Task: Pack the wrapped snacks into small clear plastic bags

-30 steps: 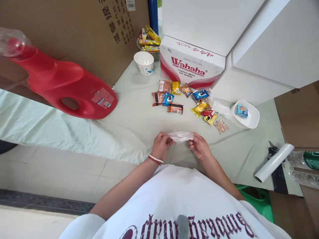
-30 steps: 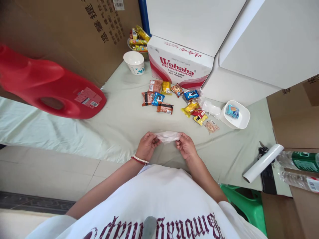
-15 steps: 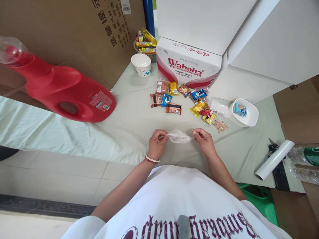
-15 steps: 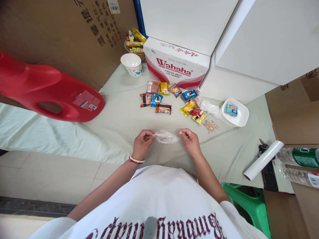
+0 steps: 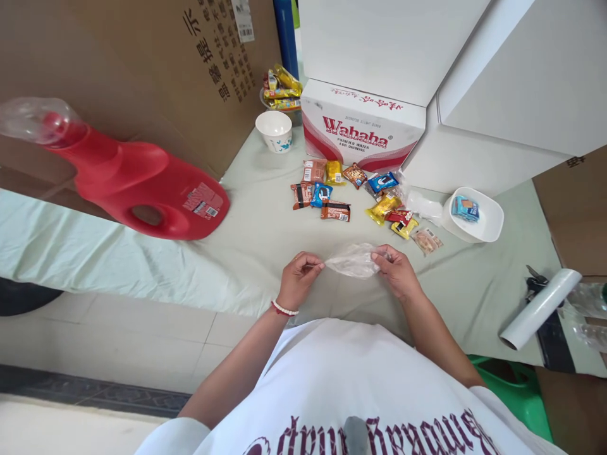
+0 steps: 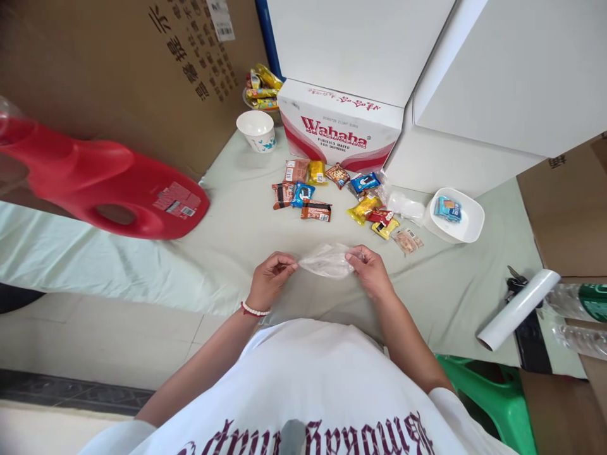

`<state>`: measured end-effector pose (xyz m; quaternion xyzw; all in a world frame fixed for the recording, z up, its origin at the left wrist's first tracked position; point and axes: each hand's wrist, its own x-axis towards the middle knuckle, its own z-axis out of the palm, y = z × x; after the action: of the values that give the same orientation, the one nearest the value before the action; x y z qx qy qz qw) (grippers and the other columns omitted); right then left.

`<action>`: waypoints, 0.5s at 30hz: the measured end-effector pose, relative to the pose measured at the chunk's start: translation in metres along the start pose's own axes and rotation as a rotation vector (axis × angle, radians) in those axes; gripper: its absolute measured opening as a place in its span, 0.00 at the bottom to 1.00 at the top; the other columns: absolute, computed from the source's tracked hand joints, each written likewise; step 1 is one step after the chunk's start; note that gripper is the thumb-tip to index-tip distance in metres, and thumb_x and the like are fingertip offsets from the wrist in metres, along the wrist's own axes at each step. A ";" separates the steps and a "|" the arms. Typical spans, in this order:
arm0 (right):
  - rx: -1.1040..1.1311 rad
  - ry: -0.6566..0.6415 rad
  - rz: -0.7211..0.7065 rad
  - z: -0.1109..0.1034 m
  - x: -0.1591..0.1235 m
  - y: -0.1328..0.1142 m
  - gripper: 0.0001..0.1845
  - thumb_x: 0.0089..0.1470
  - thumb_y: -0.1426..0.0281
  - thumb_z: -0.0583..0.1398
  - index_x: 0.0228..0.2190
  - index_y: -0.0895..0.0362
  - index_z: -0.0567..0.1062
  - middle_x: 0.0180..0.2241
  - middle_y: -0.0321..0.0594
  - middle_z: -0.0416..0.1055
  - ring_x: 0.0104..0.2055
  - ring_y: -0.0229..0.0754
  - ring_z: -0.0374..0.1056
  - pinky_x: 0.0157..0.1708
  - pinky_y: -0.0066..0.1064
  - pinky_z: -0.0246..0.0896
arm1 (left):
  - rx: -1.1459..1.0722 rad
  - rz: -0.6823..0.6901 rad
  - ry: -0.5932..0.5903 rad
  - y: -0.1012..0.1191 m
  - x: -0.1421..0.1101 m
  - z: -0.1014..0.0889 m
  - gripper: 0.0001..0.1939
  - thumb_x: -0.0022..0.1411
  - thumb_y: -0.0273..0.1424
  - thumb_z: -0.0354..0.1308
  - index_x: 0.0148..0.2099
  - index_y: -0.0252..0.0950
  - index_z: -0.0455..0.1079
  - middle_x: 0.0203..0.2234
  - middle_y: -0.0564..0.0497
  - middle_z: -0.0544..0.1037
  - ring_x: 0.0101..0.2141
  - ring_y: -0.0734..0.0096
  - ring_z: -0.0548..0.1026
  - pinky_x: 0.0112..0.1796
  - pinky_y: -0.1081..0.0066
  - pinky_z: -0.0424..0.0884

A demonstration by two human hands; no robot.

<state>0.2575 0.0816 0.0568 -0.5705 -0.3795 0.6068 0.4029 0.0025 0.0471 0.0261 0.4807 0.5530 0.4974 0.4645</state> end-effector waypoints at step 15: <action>-0.072 -0.068 -0.022 -0.003 -0.015 -0.008 0.21 0.42 0.53 0.74 0.29 0.55 0.77 0.22 0.29 0.62 0.22 0.32 0.50 0.21 0.26 0.45 | 0.252 0.222 -0.183 0.031 0.022 0.035 0.06 0.64 0.35 0.61 0.37 0.40 0.77 0.29 0.51 0.74 0.33 0.68 0.72 0.38 0.67 0.70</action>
<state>0.2611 0.0708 0.0703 -0.5593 -0.4210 0.6073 0.3757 0.0369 0.0737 0.0540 0.6363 0.5102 0.4263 0.3912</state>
